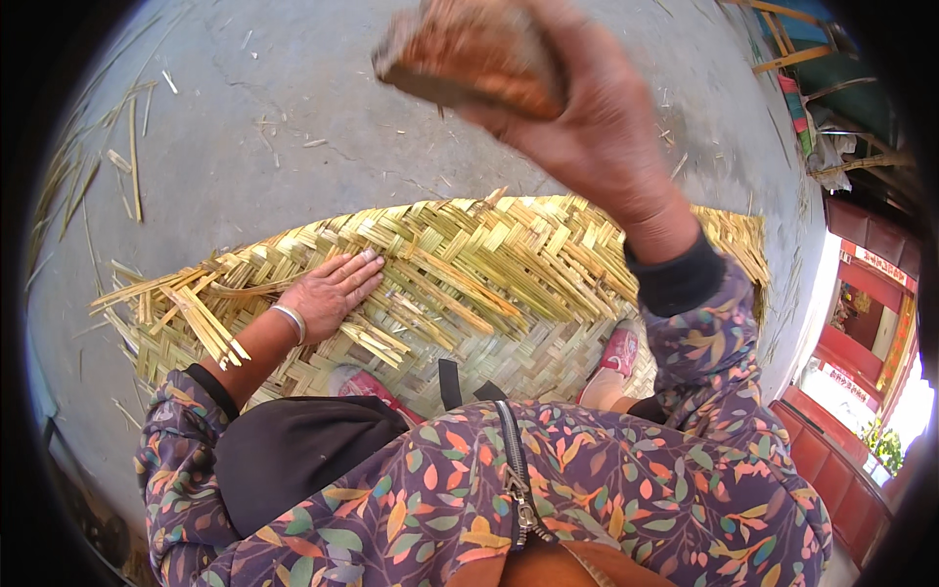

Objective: The person weaves a mat using dried palm leaves, interlacing strips by hand and occasionally tapping them with a brick to compact the weave. The person sits on the floor and works on a partially completed mat, adding new strips and adjusting the edges.

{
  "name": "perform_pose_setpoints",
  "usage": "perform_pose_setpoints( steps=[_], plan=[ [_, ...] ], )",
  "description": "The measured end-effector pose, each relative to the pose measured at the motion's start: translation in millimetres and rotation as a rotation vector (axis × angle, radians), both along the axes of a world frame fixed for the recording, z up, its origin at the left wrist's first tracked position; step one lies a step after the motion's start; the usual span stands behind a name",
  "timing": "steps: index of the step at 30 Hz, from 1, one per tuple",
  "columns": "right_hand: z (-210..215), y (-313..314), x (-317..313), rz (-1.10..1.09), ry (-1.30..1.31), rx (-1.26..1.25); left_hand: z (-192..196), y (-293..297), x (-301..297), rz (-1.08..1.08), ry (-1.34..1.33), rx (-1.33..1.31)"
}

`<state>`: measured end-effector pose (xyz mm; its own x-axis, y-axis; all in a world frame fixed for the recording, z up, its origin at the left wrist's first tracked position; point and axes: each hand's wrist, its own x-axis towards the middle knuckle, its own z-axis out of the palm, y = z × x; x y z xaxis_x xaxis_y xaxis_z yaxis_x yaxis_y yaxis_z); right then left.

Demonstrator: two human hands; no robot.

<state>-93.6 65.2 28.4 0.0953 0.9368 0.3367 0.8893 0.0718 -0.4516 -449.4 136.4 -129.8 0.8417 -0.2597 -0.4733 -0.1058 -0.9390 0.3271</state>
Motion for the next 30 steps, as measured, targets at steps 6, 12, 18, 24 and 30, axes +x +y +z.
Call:
perform_pose_setpoints(
  steps=[6,12,18,24,30],
  plan=[
    [-102.0,-29.5,-60.4,0.048,-0.16,-0.454,0.5,2.6,-1.2,0.067,-0.021,-0.073],
    [-61.9,-1.8,-60.6,0.132,-0.072,-0.181,-3.2,3.8,-2.9,0.042,-0.026,-0.118],
    [-24.7,32.0,-93.7,0.103,0.022,0.045,-7.3,1.0,-8.3,0.072,-0.094,-0.102],
    [-100.9,26.7,-144.2,0.213,-0.157,-0.343,-7.8,2.5,-8.0,0.08,-0.112,-0.171],
    [-99.5,32.7,-134.8,0.199,-0.067,-0.365,-14.5,1.3,-12.5,0.081,-0.174,-0.138]
  ],
)
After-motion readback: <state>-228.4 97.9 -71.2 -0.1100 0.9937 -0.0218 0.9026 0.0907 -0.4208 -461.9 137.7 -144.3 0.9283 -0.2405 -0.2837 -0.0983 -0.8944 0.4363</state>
